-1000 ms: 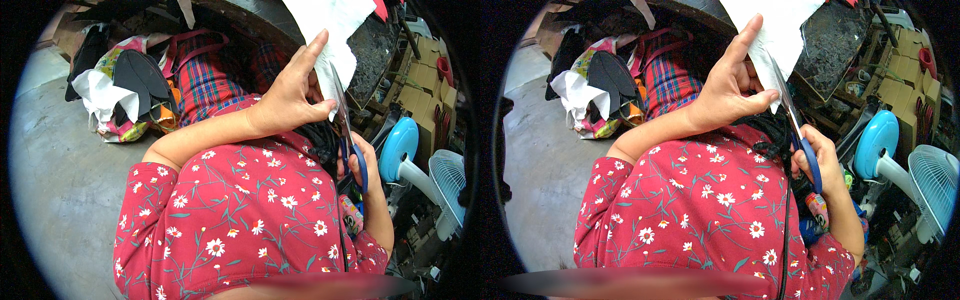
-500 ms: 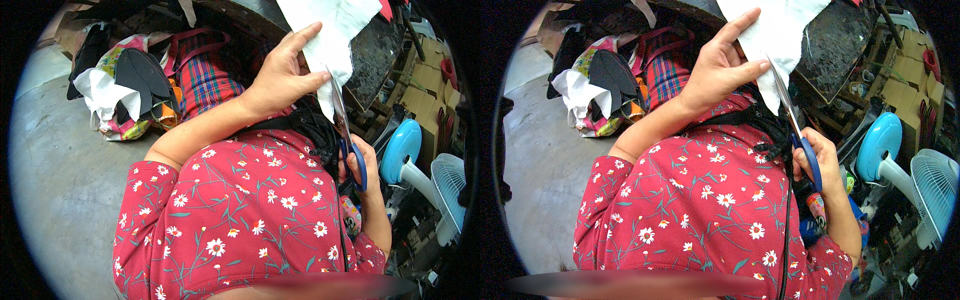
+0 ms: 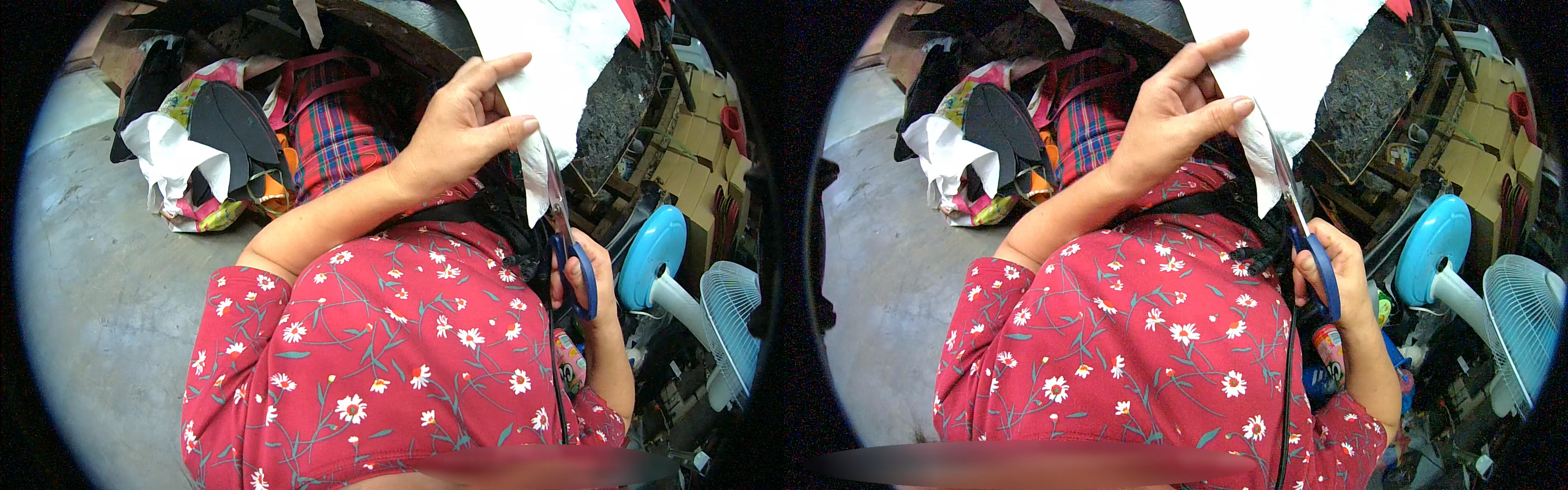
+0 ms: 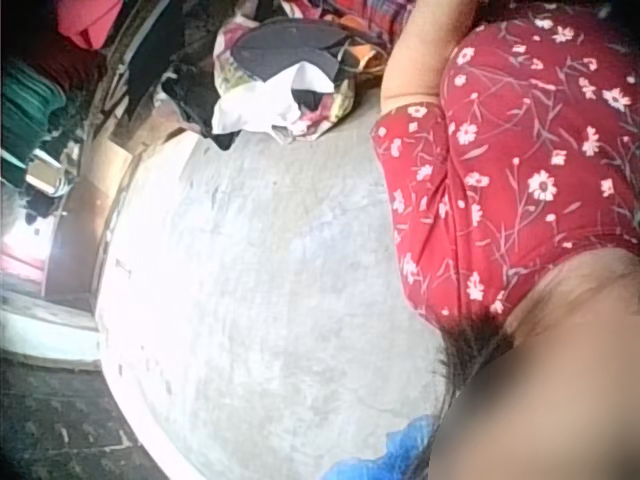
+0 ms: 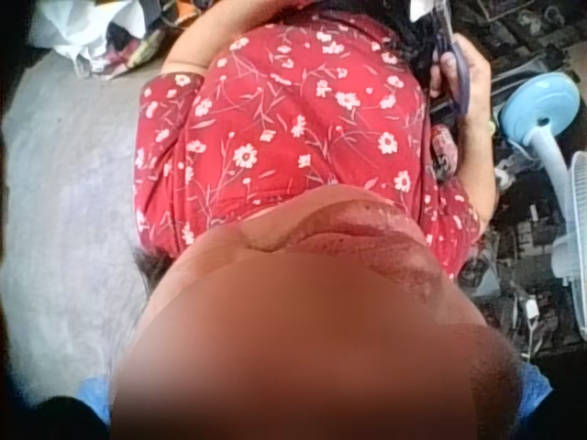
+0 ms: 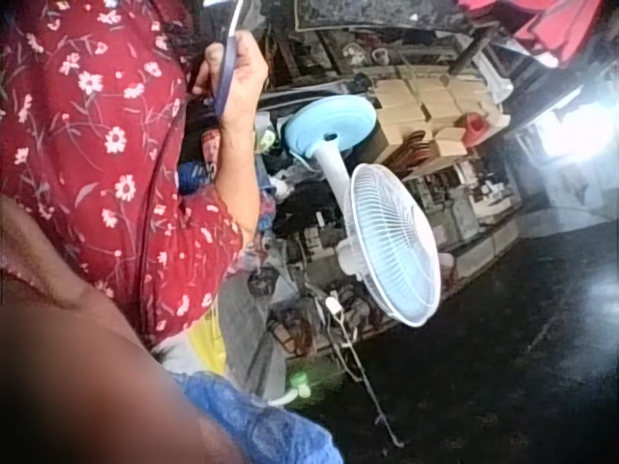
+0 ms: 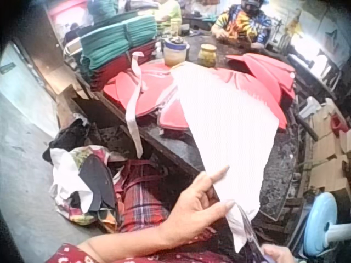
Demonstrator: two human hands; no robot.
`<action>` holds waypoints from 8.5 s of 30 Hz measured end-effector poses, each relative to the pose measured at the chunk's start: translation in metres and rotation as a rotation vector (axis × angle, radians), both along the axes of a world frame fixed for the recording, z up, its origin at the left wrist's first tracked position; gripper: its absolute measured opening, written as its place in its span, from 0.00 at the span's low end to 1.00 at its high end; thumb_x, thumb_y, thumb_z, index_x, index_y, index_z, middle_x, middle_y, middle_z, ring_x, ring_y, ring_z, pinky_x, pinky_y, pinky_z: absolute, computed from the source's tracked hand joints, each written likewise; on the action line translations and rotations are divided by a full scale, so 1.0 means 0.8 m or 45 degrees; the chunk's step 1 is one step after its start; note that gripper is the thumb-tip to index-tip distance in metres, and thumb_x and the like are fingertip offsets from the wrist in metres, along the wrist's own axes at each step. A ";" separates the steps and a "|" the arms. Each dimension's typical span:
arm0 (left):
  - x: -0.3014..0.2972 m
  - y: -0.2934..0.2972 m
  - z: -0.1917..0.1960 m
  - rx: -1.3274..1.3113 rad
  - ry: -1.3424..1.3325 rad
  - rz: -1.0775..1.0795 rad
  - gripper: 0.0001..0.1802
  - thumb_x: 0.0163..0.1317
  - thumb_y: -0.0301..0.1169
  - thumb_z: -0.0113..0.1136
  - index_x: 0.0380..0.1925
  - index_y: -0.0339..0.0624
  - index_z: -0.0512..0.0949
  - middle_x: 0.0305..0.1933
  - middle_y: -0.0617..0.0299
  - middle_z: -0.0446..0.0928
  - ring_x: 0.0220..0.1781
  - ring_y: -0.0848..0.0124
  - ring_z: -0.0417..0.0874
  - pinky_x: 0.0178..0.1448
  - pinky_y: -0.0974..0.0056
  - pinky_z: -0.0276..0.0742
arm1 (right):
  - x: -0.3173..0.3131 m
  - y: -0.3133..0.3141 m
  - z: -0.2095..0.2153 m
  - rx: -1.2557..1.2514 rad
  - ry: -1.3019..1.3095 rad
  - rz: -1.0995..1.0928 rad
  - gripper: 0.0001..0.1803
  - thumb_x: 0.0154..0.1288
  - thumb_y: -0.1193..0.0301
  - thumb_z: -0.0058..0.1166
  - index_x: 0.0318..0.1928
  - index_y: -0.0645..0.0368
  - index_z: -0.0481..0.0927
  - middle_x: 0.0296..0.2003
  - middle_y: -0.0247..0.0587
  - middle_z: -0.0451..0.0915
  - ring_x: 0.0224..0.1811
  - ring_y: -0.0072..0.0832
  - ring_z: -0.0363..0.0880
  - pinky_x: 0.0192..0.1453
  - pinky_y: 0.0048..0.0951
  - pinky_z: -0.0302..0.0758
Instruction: The person arranges pink foam pieces on a workbench, then uses scissors to cut a white fabric piece into strips. The cut strips are placed on the table while the person continues cutting.
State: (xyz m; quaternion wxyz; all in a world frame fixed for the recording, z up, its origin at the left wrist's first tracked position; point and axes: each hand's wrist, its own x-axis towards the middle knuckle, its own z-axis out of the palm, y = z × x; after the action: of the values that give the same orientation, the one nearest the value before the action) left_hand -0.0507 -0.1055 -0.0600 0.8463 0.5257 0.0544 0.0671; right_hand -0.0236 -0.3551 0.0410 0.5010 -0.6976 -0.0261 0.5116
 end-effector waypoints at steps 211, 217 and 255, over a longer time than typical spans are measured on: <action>0.032 0.129 0.051 -0.140 -0.422 0.457 0.62 0.55 0.12 0.61 0.76 0.44 0.25 0.77 0.52 0.52 0.56 0.70 0.76 0.51 0.67 0.77 | 0.151 0.254 0.015 0.283 -0.416 0.549 0.26 0.67 0.48 0.58 0.32 0.61 0.74 0.16 0.34 0.72 0.14 0.22 0.70 0.17 0.23 0.69; 0.025 0.136 0.055 -0.157 -0.409 0.417 0.63 0.55 0.12 0.60 0.75 0.44 0.22 0.79 0.47 0.47 0.53 0.72 0.76 0.49 0.68 0.77 | 0.154 0.272 0.019 0.221 -0.494 0.541 0.23 0.70 0.50 0.55 0.32 0.59 0.74 0.15 0.32 0.70 0.14 0.20 0.70 0.15 0.23 0.66; 0.033 0.224 0.070 1.788 -0.364 0.789 0.20 0.59 0.39 0.64 0.52 0.49 0.78 0.28 0.57 0.81 0.32 0.58 0.85 0.37 0.56 0.80 | 0.147 0.192 -0.052 0.777 -0.537 -0.008 0.37 0.60 0.33 0.54 0.41 0.59 0.69 0.25 0.32 0.68 0.22 0.22 0.70 0.23 0.24 0.69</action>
State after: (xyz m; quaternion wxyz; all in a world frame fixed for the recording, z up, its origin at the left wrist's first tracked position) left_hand -0.0242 0.0735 -0.0038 0.2568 0.8852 0.0339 0.3863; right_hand 0.0939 -0.2019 -0.0005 0.6712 -0.6063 -0.2777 0.3237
